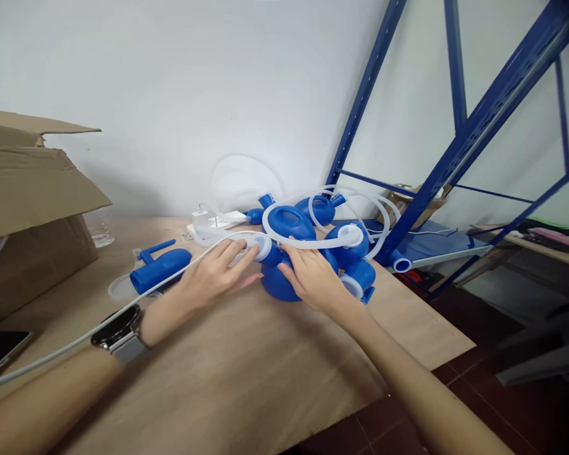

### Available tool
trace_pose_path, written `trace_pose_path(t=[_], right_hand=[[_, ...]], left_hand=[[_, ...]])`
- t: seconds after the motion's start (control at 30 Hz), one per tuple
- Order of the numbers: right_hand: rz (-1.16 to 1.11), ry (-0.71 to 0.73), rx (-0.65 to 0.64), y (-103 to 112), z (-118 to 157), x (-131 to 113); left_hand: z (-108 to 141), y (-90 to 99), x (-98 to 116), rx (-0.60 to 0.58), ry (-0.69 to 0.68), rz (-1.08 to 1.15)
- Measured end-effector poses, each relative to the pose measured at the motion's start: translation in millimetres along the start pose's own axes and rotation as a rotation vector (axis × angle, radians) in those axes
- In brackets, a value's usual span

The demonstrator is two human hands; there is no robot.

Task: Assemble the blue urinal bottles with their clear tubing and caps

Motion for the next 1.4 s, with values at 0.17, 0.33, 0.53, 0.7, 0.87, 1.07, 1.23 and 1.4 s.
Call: trace_pose_path(t=[0.17, 0.33, 0.53, 0.7, 0.87, 1.07, 1.23, 1.4], right_hand=[[-0.119, 0.020, -0.086, -2, -21, 18], [-0.134, 0.032, -0.108, -8, -36, 18], [-0.057, -0.090, -0.132, -19, -39, 15], [-0.048, -0.223, -0.115, -24, -39, 19], [-0.154, -0.275, -0.077, -21, -40, 20], [-0.067, -0.202, -0.049, -17, -41, 10], [-0.071, -0.136, -0.057, -14, -40, 0], [-0.046, -0.182, -0.106, -15, -42, -1]], left_hand=[[-4, -18.5, -23, -0.138, -0.040, -0.030], [-5, -29.8, -34, -0.302, -0.087, 0.100], [-5, -37.1, -39, -0.552, -0.081, 0.139], [-8, -32.8, -37, -0.565, -0.107, 0.114], [-4, -30.7, -39, -0.520, -0.091, 0.154], [-7, -19.5, -40, -0.431, -0.022, 0.304], [-15, -21.1, -41, -0.404, 0.056, 0.397], [-16, -21.7, -52, -0.395, 0.213, 0.435]])
Point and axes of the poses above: each hand's wrist, its own z-axis away from the middle knuckle, its own y-axis out of the back of the hand, x = y × z, the point moved 10 cm from there along -z, towards the middle knuckle, and after that the axes turned 7 degrees about z, right-handed, at the moved point
